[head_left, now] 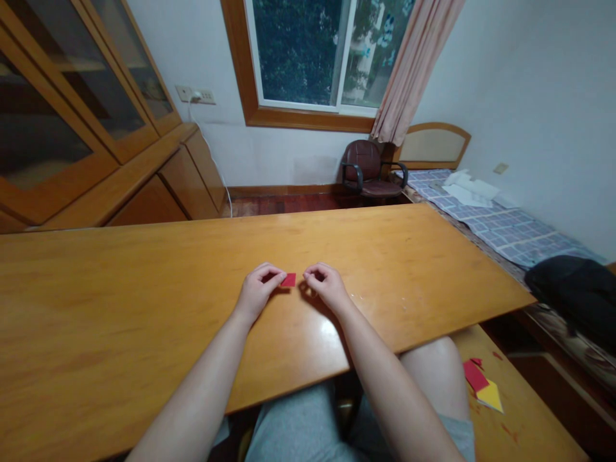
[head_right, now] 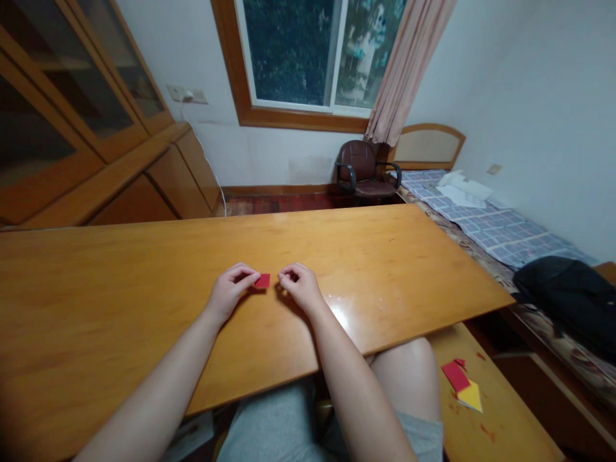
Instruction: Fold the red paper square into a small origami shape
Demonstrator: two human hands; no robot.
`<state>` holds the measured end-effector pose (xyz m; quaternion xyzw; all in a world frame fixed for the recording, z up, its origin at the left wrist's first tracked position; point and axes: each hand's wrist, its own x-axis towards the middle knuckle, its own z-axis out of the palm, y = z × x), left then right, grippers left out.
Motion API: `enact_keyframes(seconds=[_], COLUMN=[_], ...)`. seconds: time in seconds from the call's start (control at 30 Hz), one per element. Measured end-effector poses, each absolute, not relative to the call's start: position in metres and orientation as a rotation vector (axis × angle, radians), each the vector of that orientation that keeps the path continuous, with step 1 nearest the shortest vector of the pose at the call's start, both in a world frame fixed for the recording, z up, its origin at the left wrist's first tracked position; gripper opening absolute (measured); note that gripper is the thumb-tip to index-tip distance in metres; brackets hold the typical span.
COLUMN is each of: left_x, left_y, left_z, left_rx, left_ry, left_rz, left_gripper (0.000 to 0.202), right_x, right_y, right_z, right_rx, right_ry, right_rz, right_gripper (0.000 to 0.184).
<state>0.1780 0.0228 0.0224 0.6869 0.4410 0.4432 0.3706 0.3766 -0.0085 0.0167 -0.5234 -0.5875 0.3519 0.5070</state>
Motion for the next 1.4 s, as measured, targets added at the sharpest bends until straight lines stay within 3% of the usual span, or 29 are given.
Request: enact_keyframes(seconds=[0.33,0.7,1.4], left_x=[0.1806,0.1849,0.1832], left_y=[0.0210,0.0186,0.0184], left_z=[0.0255,0.0268,0.0264], left_rx=[1.773,1.986,1.954], left_ry=[1.120,1.087,1.126], left_rz=[1.108,0.953,1.077], left_gripper=[0.018,0.019,0.017], right_x=[0.3747,0.3762,0.3732], right_y=[-0.0102,-0.0115,-0.0137], right_z=[0.0208,0.0233,0.0246], right_rx=[-1.212,-1.202,-1.204], right_ry=[-1.680,-1.552,-1.658], right_rz=[0.796,0.614,0.662], right_gripper=[0.012,0.007,0.007])
